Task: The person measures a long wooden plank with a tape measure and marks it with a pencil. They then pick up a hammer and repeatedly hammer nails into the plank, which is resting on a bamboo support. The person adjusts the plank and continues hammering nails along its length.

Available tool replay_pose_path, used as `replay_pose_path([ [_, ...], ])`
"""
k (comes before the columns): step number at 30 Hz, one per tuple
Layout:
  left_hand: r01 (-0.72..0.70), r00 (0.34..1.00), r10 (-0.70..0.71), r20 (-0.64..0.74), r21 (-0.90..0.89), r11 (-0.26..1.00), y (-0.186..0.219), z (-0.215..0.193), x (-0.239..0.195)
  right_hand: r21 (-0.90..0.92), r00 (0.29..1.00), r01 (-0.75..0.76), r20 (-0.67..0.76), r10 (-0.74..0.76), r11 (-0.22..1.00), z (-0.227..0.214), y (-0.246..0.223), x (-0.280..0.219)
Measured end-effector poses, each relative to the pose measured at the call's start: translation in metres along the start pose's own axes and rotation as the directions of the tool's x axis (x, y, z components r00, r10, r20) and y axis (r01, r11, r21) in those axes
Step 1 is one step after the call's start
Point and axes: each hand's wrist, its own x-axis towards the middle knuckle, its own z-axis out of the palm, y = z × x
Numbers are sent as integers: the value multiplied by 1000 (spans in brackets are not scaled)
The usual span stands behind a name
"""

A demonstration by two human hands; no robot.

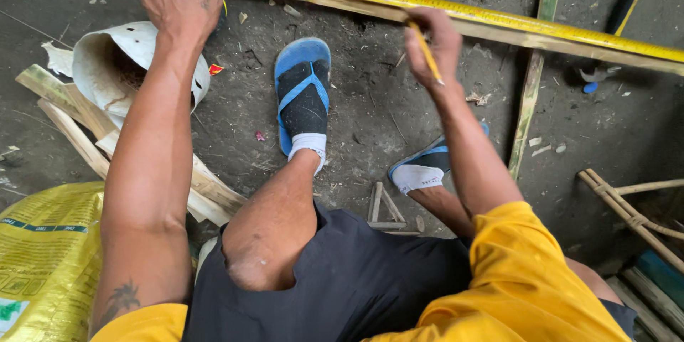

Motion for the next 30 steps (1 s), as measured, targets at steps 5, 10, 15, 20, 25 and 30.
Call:
replay_pose_path([
  [5,26,999,-28,-29,-46,999,-3,3,-1,33,1000,9,-6,-8,999,57,-12,27],
  [10,38,999,-37,-13,7,999,-5,8,-1,50,993,-106,-46,108,993,72,-2,29],
  [15,24,1000,-25,-7,-44,999,-5,4,1,42,994,-88,-62,90,995,76,10,26],
  [20,-36,998,36,-57,1,999,-3,1,2,18,996,-23,-87,25,1000,76,12,24],
  [25,-34,998,34,-54,3,999,-2,-1,5,18,998,-42,-55,43,999,75,9,28],
  [30,62,997,-63,54,16,998,-1,0,3,3,999,-37,-23,37,999,75,11,24],
])
